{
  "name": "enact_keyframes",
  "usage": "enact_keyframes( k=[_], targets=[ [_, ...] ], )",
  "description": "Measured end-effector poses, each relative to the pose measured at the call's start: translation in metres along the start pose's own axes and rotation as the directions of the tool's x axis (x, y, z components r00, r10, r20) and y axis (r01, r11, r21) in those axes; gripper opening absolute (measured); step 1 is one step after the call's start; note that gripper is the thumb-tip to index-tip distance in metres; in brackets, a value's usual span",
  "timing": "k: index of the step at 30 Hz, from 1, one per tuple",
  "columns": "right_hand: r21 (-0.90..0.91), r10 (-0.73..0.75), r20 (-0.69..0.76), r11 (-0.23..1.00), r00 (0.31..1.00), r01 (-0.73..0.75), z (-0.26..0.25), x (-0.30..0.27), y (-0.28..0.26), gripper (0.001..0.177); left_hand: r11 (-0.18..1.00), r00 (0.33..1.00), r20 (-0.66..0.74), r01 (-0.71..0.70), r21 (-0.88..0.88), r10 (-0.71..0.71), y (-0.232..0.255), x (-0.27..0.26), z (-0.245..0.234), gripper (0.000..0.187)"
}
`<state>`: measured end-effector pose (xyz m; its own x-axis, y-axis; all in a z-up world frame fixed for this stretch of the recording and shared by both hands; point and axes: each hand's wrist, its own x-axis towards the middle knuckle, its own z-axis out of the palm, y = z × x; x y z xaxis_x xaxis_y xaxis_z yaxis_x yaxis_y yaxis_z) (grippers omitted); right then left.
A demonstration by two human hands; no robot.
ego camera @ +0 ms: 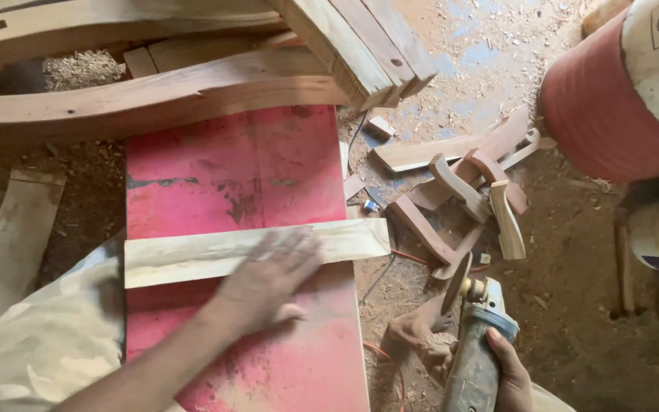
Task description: Sand and shape wooden chair components using a handheld disc sander.
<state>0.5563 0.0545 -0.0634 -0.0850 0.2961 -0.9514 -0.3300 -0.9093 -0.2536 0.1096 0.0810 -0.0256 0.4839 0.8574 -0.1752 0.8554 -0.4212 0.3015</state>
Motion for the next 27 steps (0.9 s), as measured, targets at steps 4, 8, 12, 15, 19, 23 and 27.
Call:
enact_keyframes(
  k=[4, 8, 12, 15, 19, 23, 27],
  targets=[
    [0.241, -0.146, 0.120, 0.964, 0.982, 0.114, -0.026, 0.015, 0.023, 0.067, 0.994, 0.989, -0.109, -0.104, -0.019, 0.102, 0.051, 0.055, 0.022, 0.102],
    [0.225, -0.172, 0.074, 0.963, 0.982, 0.152, -0.017, 0.009, 0.019, 0.061, 0.977, 0.953, -0.281, -0.057, 0.206, 0.115, 0.054, 0.067, 0.061, 0.094],
    [0.207, -0.315, 0.132, 0.936, 0.940, 0.285, -0.018, 0.013, 0.022, 0.050, 0.985, 0.952, -0.302, 0.005, 0.175, 0.048, 0.024, 0.002, 0.029, 0.092],
    [0.103, -0.279, 0.228, 0.960, 0.933, 0.261, -0.012, 0.012, 0.014, 0.053, 0.985, 0.975, -0.146, 0.163, -0.049, -0.168, -0.003, -0.060, -0.015, 0.100],
    [-0.051, -0.323, 0.060, 0.944, 0.944, 0.326, 0.018, 0.001, 0.007, 0.056, 0.756, 0.750, -0.092, 0.652, -0.062, -0.655, -0.053, -0.118, -0.033, 0.115],
    [-0.201, -0.423, 0.147, 0.872, 0.894, 0.445, 0.038, 0.001, -0.003, 0.059, 0.679, 0.693, -0.178, 0.564, -0.470, -0.699, -0.096, -0.134, -0.003, 0.102],
    [-0.252, -0.479, 0.207, 0.816, 0.853, 0.520, 0.076, -0.020, -0.008, 0.063, 0.676, 0.679, -0.230, 0.516, -0.527, -0.697, -0.109, -0.151, -0.010, 0.087]
  ],
)
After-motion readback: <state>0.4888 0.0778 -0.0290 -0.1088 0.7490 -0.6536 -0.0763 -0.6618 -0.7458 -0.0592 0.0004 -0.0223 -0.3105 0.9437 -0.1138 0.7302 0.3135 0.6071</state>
